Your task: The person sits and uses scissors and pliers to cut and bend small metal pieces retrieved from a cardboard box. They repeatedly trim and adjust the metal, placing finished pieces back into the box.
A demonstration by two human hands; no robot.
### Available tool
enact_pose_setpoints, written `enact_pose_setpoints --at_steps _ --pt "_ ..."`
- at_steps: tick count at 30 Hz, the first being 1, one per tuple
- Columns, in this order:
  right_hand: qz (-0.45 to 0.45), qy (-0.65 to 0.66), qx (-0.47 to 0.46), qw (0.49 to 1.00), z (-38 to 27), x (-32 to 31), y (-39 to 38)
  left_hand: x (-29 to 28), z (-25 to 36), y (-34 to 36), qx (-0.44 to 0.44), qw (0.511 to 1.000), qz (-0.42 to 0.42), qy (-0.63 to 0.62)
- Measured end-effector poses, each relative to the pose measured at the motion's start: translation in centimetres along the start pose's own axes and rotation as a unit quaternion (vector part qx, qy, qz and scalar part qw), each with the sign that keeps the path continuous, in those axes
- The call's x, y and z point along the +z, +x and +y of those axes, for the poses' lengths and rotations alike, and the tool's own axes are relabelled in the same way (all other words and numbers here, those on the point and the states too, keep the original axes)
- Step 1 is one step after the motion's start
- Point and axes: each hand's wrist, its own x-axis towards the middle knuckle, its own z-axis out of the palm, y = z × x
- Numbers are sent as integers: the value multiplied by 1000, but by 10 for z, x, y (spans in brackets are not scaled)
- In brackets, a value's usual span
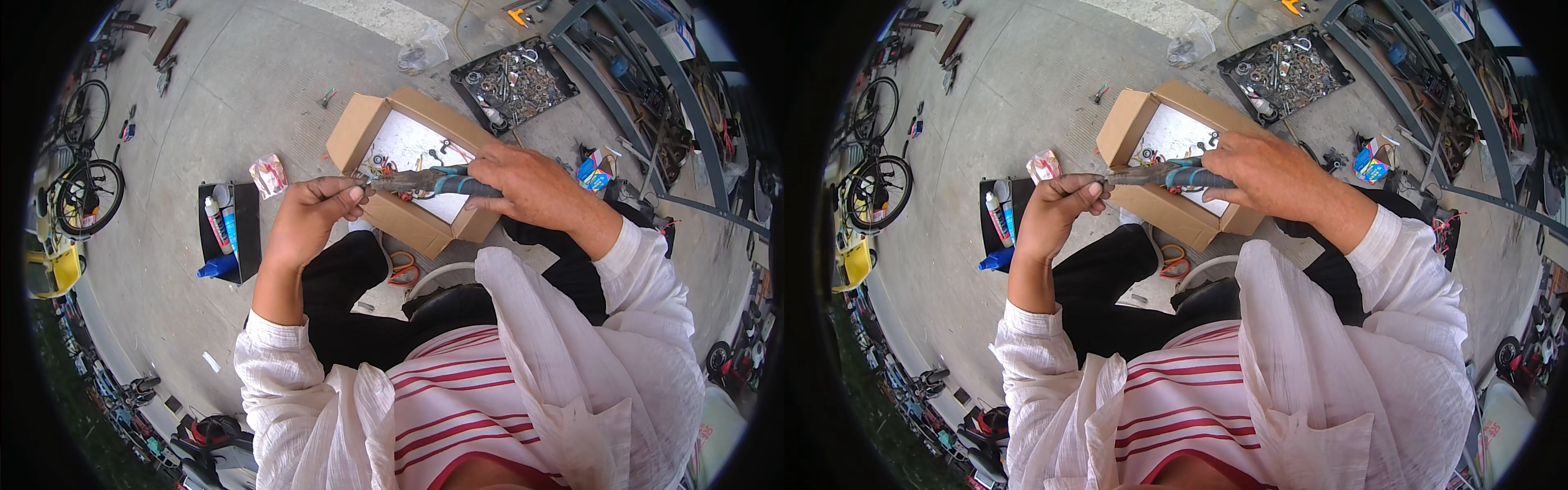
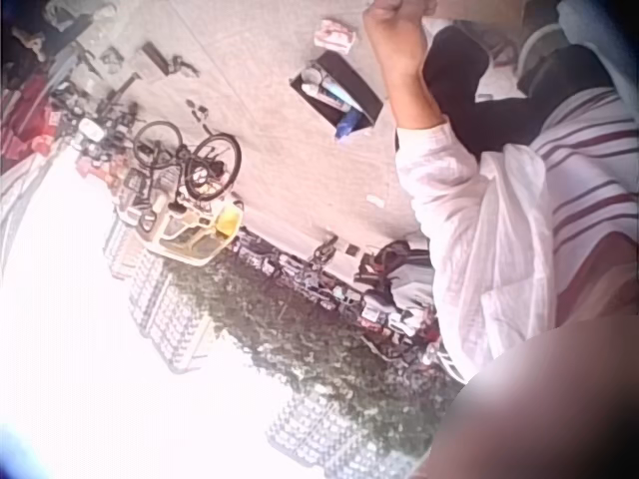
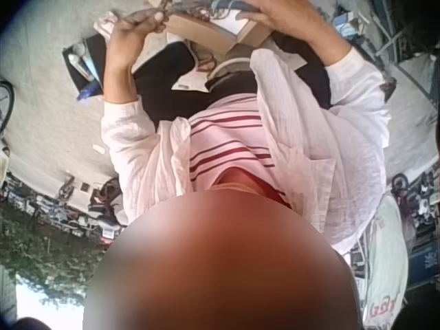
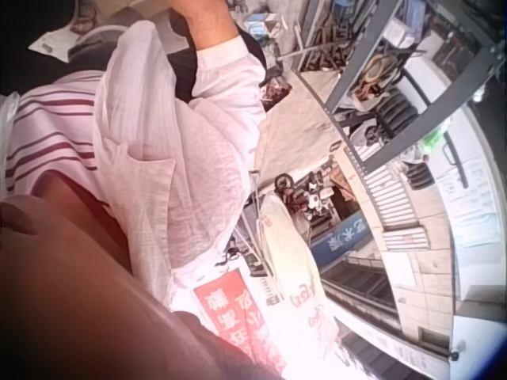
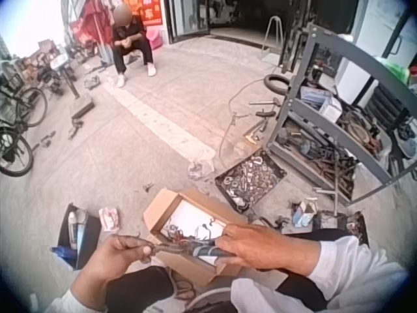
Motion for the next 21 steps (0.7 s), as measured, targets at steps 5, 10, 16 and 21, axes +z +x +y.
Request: enact_pose_setpoints --at_steps 5,10,16,21 --pt "49 18 68 996 31 -6 -12 -35 -19 1 -13 988 142 65" --pt "48 -26 59 997 32 -17 -12 -46 -12 -1 52 979 198 -11" --pt "11 -52 2 999 8 -8 -3 -11 5 0 56 998 23 29" --pt "18 -38 -11 999 0 -8 -2 -5 3 -1 28 997 -49 46"
